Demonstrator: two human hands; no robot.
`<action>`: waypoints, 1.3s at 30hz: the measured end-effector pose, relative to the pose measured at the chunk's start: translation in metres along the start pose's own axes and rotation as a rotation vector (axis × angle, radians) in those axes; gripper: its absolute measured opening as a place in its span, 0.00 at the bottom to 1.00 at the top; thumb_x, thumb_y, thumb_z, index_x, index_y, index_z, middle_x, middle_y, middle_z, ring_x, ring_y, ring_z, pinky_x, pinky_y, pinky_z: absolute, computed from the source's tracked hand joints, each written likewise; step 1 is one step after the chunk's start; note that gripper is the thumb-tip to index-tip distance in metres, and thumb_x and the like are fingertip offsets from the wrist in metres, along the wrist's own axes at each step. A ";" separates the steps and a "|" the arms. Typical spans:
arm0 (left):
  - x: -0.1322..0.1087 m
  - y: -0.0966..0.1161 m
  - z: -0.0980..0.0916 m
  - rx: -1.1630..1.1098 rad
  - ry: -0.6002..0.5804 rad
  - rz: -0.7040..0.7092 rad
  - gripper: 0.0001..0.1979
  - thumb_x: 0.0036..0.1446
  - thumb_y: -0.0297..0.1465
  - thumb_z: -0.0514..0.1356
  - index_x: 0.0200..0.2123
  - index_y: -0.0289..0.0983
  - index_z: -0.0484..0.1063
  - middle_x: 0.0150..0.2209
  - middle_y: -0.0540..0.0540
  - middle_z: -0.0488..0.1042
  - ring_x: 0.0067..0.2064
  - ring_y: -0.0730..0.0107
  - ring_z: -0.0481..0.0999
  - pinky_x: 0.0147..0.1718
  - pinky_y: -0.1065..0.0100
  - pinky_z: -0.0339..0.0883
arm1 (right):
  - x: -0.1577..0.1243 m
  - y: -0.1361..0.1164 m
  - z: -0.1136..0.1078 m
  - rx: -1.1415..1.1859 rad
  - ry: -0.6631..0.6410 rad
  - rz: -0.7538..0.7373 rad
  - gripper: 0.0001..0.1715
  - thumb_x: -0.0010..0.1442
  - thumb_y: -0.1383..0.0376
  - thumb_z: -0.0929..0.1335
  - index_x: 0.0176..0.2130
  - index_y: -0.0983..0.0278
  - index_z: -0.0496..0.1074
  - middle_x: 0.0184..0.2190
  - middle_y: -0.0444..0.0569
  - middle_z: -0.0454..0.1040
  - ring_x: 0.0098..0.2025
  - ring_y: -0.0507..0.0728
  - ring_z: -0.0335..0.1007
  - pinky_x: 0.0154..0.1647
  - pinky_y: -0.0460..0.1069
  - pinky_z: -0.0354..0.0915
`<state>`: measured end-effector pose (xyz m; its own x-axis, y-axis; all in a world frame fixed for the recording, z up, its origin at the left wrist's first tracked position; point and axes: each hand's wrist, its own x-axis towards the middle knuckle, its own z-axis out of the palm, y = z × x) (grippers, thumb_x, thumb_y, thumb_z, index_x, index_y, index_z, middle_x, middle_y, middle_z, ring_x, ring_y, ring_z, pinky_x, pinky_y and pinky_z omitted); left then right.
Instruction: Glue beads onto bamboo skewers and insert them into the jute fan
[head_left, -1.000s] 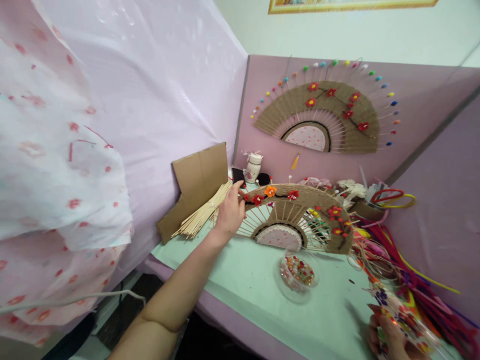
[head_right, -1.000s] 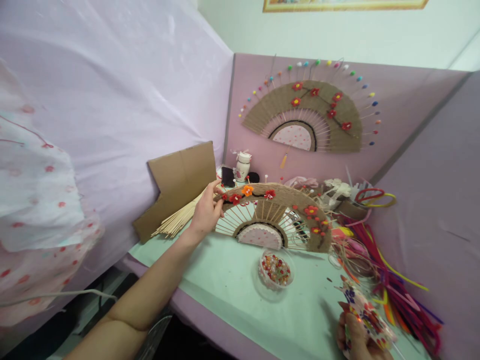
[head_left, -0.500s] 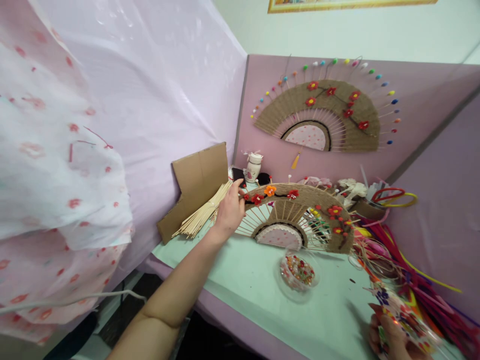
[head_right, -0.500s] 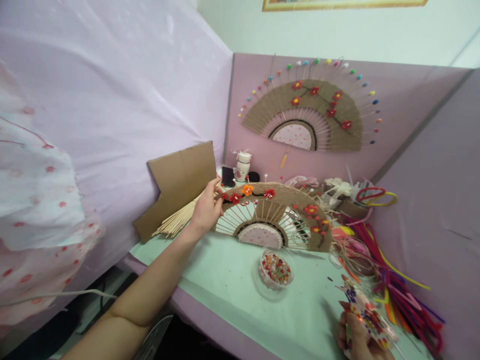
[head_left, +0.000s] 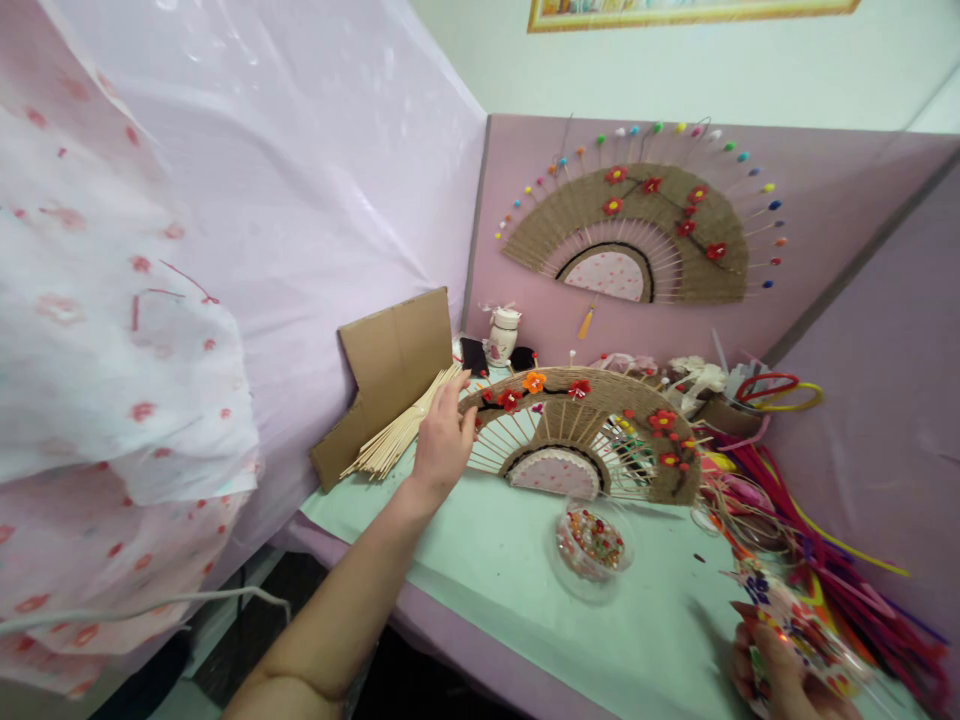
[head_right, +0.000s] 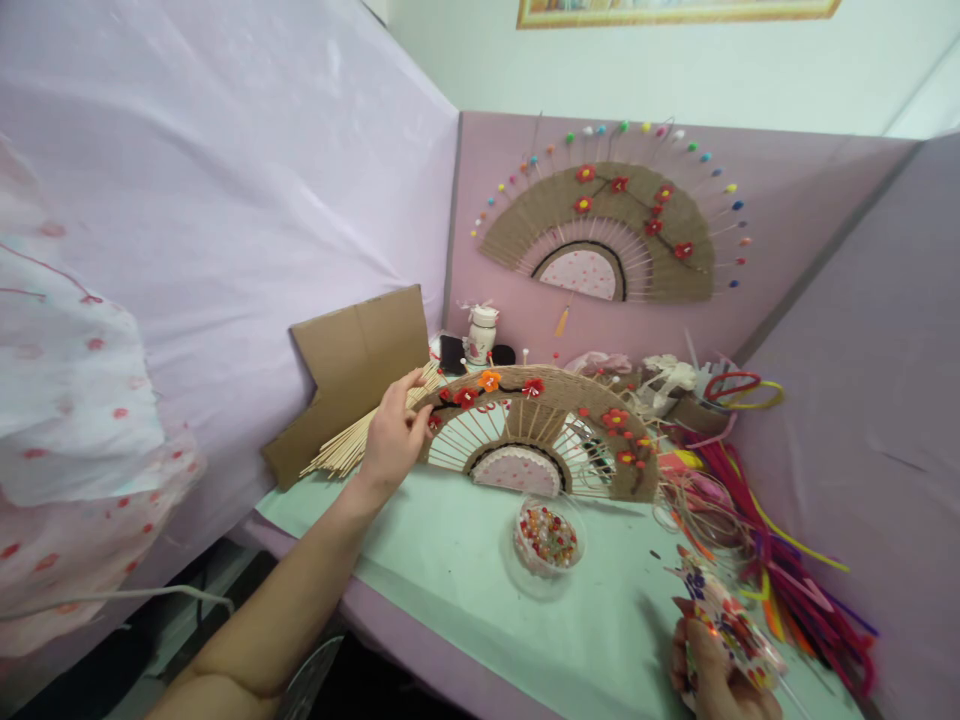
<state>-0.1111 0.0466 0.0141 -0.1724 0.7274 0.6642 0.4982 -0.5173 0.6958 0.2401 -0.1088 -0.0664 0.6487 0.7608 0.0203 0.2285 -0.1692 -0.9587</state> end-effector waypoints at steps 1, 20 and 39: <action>-0.007 0.002 -0.001 -0.030 0.043 -0.003 0.18 0.62 0.26 0.55 0.56 0.41 0.65 0.52 0.42 0.71 0.28 0.77 0.72 0.31 0.69 0.71 | 0.001 0.002 -0.001 -0.009 -0.003 -0.011 0.43 0.43 0.29 0.68 0.35 0.64 0.70 0.21 0.43 0.67 0.23 0.54 0.62 0.21 0.49 0.60; -0.101 0.020 0.064 -0.077 -0.230 -0.280 0.19 0.61 0.41 0.54 0.21 0.38 0.66 0.18 0.54 0.62 0.24 0.73 0.63 0.26 0.70 0.57 | -0.004 0.007 -0.005 0.058 -0.026 -0.042 0.41 0.51 0.33 0.66 0.40 0.67 0.73 0.18 0.42 0.67 0.21 0.54 0.62 0.23 0.49 0.62; -0.103 0.004 0.074 -0.064 -0.224 -0.169 0.12 0.61 0.32 0.52 0.35 0.38 0.75 0.26 0.50 0.68 0.30 0.70 0.70 0.34 0.68 0.67 | 0.005 0.037 0.000 0.210 0.004 -0.020 0.39 0.52 0.39 0.70 0.46 0.70 0.74 0.20 0.42 0.69 0.21 0.53 0.62 0.22 0.48 0.61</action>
<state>-0.0280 0.0029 -0.0719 -0.0531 0.8833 0.4658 0.4229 -0.4027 0.8118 0.2522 -0.1115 -0.1016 0.6488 0.7599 0.0407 0.0856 -0.0198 -0.9961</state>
